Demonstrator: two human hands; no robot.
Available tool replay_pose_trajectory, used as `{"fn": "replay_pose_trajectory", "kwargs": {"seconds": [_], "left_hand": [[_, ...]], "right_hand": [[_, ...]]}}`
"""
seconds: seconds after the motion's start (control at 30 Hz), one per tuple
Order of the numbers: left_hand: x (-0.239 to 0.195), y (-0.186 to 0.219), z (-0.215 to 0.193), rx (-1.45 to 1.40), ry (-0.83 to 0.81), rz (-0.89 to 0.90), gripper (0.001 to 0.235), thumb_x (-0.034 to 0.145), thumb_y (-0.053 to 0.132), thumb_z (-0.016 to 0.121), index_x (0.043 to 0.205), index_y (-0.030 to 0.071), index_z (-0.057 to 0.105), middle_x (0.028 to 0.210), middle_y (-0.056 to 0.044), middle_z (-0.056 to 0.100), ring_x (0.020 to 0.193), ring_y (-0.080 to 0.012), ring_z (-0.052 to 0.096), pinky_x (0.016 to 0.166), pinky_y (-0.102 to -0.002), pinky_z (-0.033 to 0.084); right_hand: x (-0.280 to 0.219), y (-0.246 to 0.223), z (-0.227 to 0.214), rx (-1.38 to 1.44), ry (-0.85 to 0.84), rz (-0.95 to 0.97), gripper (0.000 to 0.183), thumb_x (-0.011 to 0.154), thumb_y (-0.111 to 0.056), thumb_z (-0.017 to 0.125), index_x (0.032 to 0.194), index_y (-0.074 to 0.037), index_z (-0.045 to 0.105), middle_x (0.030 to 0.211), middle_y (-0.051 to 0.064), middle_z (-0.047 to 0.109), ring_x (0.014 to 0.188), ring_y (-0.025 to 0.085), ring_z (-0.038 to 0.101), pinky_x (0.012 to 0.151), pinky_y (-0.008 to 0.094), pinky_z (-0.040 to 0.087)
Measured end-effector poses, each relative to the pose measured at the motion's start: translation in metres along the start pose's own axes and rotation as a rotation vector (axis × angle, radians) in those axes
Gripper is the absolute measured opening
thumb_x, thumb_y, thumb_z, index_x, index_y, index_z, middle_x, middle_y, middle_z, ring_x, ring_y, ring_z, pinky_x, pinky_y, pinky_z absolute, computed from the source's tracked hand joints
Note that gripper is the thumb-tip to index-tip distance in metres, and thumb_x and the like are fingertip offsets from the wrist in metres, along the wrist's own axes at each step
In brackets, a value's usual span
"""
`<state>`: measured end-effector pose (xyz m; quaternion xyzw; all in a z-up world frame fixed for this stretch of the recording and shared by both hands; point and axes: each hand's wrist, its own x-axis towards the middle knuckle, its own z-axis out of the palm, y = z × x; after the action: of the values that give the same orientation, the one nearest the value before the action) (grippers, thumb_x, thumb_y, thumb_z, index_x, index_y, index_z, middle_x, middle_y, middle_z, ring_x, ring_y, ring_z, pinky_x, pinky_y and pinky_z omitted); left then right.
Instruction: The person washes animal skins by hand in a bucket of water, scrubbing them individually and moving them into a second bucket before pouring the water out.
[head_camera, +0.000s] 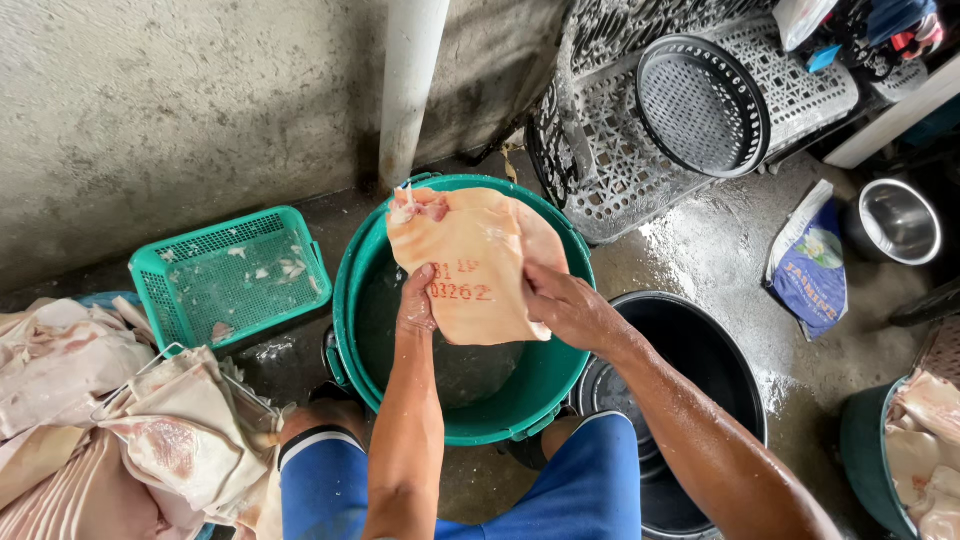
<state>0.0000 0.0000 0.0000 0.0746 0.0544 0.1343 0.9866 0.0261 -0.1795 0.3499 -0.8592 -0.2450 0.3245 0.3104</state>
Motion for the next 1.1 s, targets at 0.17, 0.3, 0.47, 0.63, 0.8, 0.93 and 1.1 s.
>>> {"fn": "replay_pose_trajectory", "kwargs": {"seconds": [0.17, 0.3, 0.47, 0.63, 0.8, 0.93, 1.1], "left_hand": [[-0.015, 0.000, 0.035, 0.160, 0.115, 0.017, 0.070, 0.082, 0.018, 0.079, 0.142, -0.007, 0.051, 0.128, -0.020, 0.068, 0.115, -0.0329, 0.068, 0.103, -0.047, 0.054], [-0.020, 0.003, 0.060, 0.255, 0.070, 0.032, 0.071, 0.079, 0.013, 0.077, 0.143, -0.004, 0.050, 0.126, -0.018, 0.068, 0.112, -0.0320, 0.068, 0.101, -0.047, 0.054], [-0.023, 0.009, 0.058, 0.230, 0.054, 0.106, 0.075, 0.082, 0.014, 0.077, 0.147, -0.005, 0.047, 0.132, -0.019, 0.066, 0.119, -0.0320, 0.067, 0.106, -0.045, 0.053], [-0.020, 0.004, 0.048, 0.185, 0.121, 0.135, 0.079, 0.077, 0.017, 0.077, 0.146, -0.001, 0.045, 0.133, -0.017, 0.065, 0.119, -0.0319, 0.067, 0.104, -0.045, 0.054], [-0.018, 0.014, 0.052, 0.218, 0.088, 0.116, 0.080, 0.077, 0.015, 0.080, 0.148, -0.002, 0.046, 0.133, -0.017, 0.065, 0.119, -0.0305, 0.066, 0.106, -0.042, 0.053], [-0.026, 0.020, 0.072, 0.362, 0.064, 0.094, 0.079, 0.076, 0.014, 0.081, 0.146, -0.004, 0.048, 0.132, -0.017, 0.065, 0.118, -0.0291, 0.066, 0.105, -0.040, 0.053], [-0.032, 0.021, 0.094, 0.484, 0.074, 0.014, 0.073, 0.075, 0.013, 0.080, 0.139, -0.011, 0.055, 0.122, -0.023, 0.071, 0.107, -0.0315, 0.071, 0.101, -0.042, 0.055]], "right_hand": [[0.016, 0.067, 0.002, 0.386, -0.005, -0.005, 0.050, 0.082, -0.005, 0.055, 0.131, -0.006, 0.067, 0.096, 0.005, 0.066, 0.083, 0.013, 0.060, 0.072, 0.029, 0.049], [0.027, 0.098, -0.003, 0.586, 0.021, 0.116, 0.025, 0.086, -0.001, 0.058, 0.108, 0.008, 0.066, 0.087, 0.010, 0.065, 0.077, 0.020, 0.065, 0.065, 0.031, 0.052], [0.025, 0.098, 0.005, 0.697, -0.054, 0.083, 0.025, 0.081, 0.000, 0.057, 0.103, 0.005, 0.067, 0.091, 0.005, 0.066, 0.080, 0.019, 0.065, 0.062, 0.032, 0.053], [0.015, 0.084, 0.005, 0.436, -0.101, 0.001, 0.033, 0.082, -0.002, 0.056, 0.112, 0.001, 0.069, 0.088, 0.004, 0.061, 0.078, 0.014, 0.058, 0.066, 0.029, 0.048], [0.016, 0.091, 0.010, 0.434, -0.113, -0.006, 0.032, 0.082, -0.004, 0.056, 0.111, 0.001, 0.069, 0.087, 0.005, 0.062, 0.077, 0.014, 0.059, 0.069, 0.030, 0.049], [0.009, 0.103, 0.018, 0.549, -0.117, 0.114, 0.032, 0.087, -0.007, 0.054, 0.111, 0.010, 0.065, 0.086, 0.013, 0.068, 0.080, 0.020, 0.064, 0.077, 0.032, 0.051], [-0.014, 0.101, 0.018, 0.775, -0.115, 0.227, 0.048, 0.082, -0.003, 0.051, 0.127, 0.011, 0.058, 0.103, 0.014, 0.068, 0.096, 0.022, 0.065, 0.092, 0.037, 0.050]]}}
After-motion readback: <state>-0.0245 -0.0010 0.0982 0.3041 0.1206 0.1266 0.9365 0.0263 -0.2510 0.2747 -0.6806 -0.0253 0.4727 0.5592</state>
